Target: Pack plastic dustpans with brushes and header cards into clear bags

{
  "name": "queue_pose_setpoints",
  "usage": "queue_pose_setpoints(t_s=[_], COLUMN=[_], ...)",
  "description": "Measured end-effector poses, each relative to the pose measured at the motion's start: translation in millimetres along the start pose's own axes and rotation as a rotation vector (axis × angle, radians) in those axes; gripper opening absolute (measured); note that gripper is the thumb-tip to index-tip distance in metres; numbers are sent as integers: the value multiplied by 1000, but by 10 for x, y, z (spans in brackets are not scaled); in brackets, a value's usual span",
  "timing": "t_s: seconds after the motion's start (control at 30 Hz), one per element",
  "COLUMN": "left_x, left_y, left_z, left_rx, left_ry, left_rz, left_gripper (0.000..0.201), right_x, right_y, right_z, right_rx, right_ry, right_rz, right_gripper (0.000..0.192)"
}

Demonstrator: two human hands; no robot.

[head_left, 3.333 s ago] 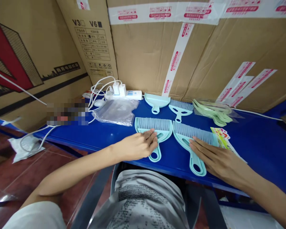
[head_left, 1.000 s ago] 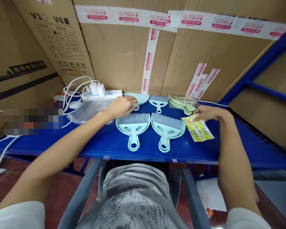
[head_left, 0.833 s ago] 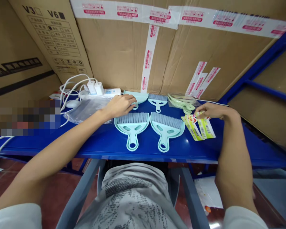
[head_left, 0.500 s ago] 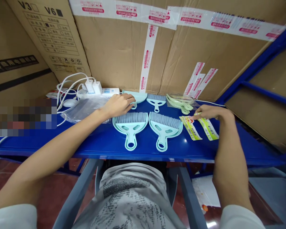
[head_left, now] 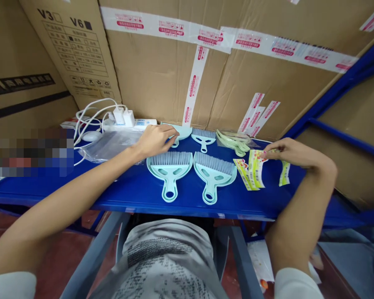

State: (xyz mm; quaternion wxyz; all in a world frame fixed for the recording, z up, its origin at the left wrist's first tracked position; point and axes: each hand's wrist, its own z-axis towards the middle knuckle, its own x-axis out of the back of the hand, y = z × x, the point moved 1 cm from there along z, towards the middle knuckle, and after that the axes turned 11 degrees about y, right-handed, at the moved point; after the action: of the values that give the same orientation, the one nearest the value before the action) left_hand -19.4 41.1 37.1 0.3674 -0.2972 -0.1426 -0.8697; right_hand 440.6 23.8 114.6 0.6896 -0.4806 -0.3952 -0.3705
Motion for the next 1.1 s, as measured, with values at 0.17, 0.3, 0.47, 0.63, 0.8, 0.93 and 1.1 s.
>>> queue_pose_setpoints(t_s=[0.17, 0.3, 0.47, 0.63, 0.8, 0.93, 1.1], left_x=[13, -52, 41, 163, 49, 40, 202], left_y=[313, 540, 313, -156, -138, -14, 9], left_z=[20, -12, 24, 21, 1, 26, 65], left_rx=[202, 240, 324, 179, 93, 47, -61], left_ry=[-11, -124, -346, -676, -600, -519, -565], left_rz=[-753, -990, -764, -468, -316, -255, -270], left_gripper=[33, 54, 37, 46, 47, 42, 37], right_x=[-359, -1065, -1292, -1100, -1043, -898, -720], right_y=[-828, -1431, -1397, -970, -815, -707, -578], right_z=[-102, -2, 101, 271, 350, 302, 240], right_rx=[163, 186, 126, -58, -118, -161, -8], right_ry=[637, 503, 344, 278, 360, 324, -68], right_rz=[622, 714, 687, 803, 736, 665, 206], right_gripper=[26, 41, 58, 46, 36, 37, 28])
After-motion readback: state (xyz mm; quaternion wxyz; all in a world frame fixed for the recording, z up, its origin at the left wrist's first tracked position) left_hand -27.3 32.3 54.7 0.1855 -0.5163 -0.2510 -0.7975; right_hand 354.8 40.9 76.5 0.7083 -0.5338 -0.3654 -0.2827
